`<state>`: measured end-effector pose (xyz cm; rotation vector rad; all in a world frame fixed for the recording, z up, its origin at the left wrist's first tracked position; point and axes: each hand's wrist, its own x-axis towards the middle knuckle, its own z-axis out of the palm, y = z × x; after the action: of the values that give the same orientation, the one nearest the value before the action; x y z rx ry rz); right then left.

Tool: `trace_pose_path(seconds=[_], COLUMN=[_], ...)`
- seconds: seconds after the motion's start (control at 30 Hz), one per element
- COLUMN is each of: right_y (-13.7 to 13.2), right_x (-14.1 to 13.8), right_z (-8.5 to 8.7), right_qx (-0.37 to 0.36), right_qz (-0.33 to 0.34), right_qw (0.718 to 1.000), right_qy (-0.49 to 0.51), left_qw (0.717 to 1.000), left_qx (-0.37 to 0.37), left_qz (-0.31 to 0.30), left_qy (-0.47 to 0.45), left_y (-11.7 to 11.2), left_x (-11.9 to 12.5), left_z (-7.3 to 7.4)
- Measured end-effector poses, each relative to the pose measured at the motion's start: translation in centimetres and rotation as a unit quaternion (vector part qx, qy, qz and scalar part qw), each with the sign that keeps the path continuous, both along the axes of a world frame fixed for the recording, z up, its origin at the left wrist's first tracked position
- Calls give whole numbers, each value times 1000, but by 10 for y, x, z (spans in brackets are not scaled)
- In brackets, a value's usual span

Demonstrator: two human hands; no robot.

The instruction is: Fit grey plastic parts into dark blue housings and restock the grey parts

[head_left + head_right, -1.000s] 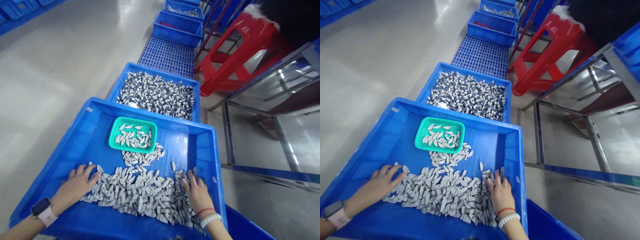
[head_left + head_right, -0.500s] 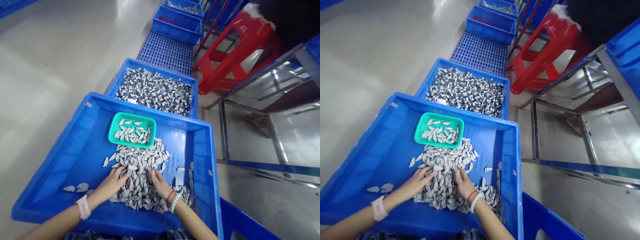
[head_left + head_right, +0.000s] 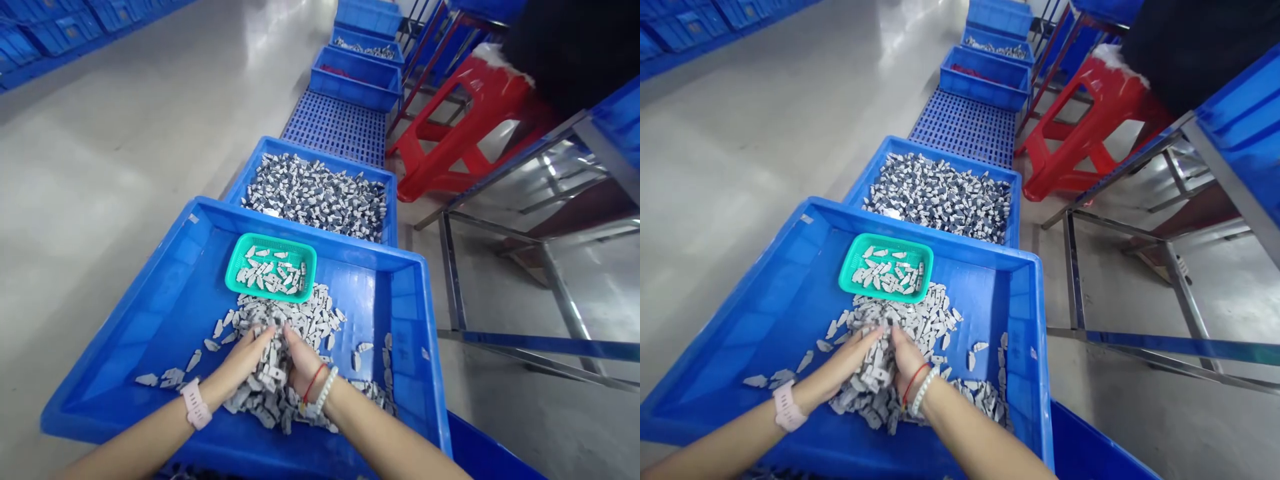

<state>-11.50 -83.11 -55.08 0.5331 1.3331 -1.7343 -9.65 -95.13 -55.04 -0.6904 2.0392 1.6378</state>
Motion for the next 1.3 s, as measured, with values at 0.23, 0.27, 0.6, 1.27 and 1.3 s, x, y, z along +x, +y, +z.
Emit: trace_pose_path(seconds=[0.23, 0.27, 0.6, 1.27, 1.3], right_y=[7, 13, 115, 3, -3], right_x=[-80, -84, -9, 11, 13], right_z=[47, 50, -34, -84, -82], right_qx=[-75, -75, 292, 216, 203], right_qz=[-58, -73, -113, -174, -189], right_qw=[995, 994, 903, 927, 932], right_qy=[-24, -14, 294, 253, 234], left_qw=[997, 998, 965, 961, 963], left_qx=[51, 38, -229, -226, -216], left_qz=[52, 58, 46, 56, 63], left_qy=[-14, -8, 116, 151, 148], left_y=[-12, -15, -72, 32, 34], left_x=[-90, -96, -39, -11, -10], left_z=[38, 42, 20, -66, -65])
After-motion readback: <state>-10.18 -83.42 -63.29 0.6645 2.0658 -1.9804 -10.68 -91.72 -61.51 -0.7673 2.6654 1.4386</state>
